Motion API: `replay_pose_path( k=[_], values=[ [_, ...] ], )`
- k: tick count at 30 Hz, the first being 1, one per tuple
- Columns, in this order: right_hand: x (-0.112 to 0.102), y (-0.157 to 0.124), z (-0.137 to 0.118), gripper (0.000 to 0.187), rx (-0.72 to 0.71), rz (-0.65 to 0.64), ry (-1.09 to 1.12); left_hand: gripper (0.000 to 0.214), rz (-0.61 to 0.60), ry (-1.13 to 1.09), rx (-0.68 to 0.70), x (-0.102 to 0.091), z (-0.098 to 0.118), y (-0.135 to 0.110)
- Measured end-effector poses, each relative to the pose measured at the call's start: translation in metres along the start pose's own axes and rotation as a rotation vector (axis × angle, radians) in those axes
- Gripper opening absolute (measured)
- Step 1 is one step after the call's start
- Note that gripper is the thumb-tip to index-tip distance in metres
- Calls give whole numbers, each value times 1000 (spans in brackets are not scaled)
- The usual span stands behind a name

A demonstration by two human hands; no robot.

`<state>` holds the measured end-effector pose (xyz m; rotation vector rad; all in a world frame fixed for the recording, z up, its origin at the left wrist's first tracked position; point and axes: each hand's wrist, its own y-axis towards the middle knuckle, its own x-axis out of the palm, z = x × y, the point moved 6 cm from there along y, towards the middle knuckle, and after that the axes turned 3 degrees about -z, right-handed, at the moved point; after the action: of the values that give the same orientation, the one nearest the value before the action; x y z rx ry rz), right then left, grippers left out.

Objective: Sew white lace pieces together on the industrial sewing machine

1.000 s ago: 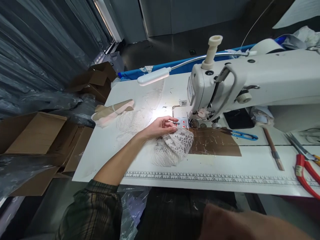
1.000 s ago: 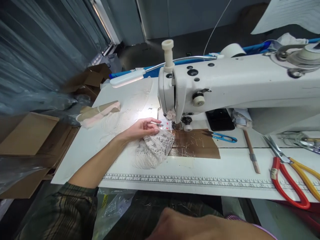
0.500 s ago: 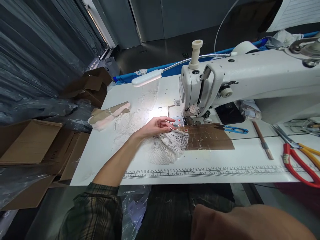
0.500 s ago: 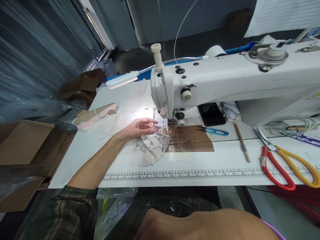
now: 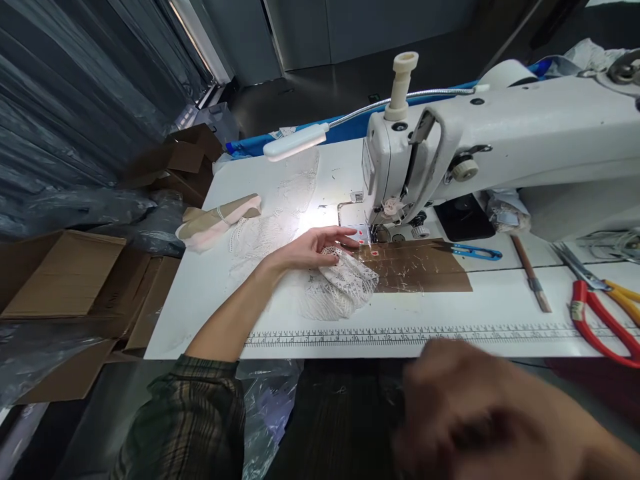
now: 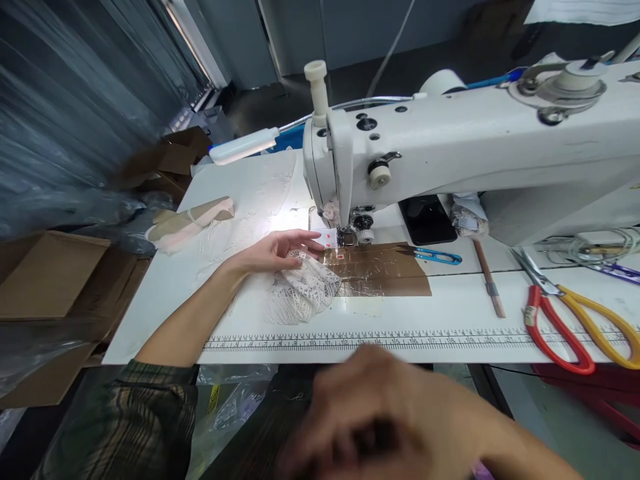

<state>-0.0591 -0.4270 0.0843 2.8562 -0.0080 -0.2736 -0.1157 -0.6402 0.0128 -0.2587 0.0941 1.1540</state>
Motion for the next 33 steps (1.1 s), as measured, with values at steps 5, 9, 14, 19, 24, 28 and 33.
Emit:
replay_pose_path(
  k=[5,9,14,19,24,28,33],
  values=[
    [-65,-12,68,23,430,420,-422,48,-15,387,104,20,18,3],
    [-80,-7,93,24,466,432,-546,20,23,520,167,26,16,7],
    [-73,12,97,41,409,275,-712,15,85,381,260,16,11,5],
    [-78,26,101,33,377,284,-683,16,206,361,354,10,20,2],
    [-86,27,103,17,414,444,-612,7,306,859,621,26,40,-7],
    [-86,20,108,14,373,562,-458,10,311,1378,923,51,44,-19],
    [-83,15,113,15,322,594,-316,13,342,1589,1123,61,42,-30]
  ],
)
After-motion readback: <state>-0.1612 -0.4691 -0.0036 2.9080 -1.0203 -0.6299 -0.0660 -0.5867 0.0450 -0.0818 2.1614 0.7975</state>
